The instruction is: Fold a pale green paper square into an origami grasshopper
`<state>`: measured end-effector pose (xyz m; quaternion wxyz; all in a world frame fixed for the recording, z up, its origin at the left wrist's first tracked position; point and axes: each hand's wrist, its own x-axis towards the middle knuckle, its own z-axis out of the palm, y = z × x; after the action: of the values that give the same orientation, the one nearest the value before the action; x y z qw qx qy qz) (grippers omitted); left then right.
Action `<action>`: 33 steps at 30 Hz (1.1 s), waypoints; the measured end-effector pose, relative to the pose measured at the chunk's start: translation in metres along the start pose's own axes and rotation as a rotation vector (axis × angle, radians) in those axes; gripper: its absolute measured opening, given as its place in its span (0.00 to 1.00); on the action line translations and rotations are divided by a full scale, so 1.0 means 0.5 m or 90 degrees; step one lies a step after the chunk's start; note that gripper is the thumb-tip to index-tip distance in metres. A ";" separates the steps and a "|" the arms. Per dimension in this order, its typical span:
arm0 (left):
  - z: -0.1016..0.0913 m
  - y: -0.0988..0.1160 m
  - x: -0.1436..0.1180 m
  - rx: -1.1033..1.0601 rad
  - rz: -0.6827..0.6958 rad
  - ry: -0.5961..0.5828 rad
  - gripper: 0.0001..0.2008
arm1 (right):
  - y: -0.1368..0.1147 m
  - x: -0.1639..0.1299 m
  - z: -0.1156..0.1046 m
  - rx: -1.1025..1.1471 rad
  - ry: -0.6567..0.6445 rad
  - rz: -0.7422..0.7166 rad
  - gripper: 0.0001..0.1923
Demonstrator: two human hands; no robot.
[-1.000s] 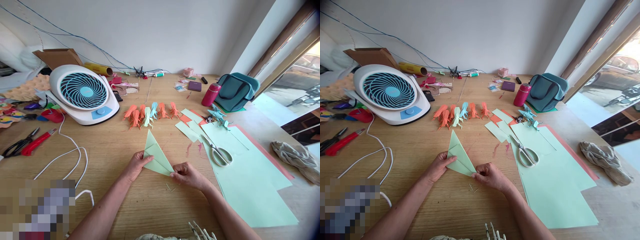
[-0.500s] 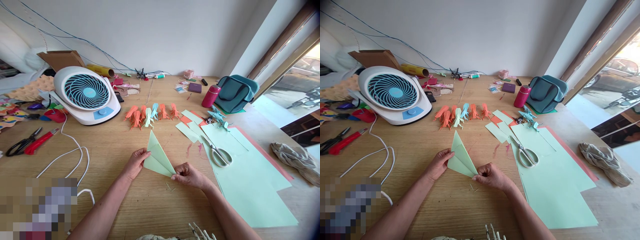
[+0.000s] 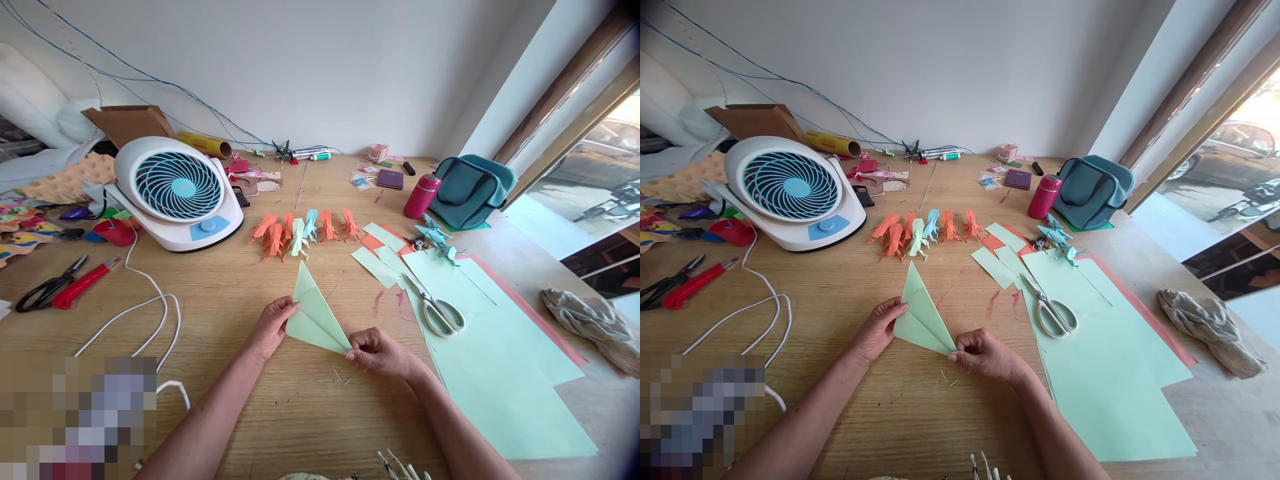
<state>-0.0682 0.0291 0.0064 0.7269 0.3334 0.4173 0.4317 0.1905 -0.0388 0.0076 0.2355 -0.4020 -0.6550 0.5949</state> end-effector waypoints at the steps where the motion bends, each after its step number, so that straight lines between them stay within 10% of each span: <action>1: 0.000 0.000 0.000 -0.001 0.003 0.002 0.16 | -0.001 -0.001 -0.001 0.004 -0.002 0.000 0.27; 33: 0.039 -0.006 -0.025 0.128 0.014 -0.047 0.20 | -0.013 0.005 0.004 0.034 0.061 -0.021 0.29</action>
<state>-0.0532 0.0138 0.0161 0.7002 0.4246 0.4275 0.3828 0.1861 -0.0378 0.0132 0.2869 -0.4130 -0.6333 0.5882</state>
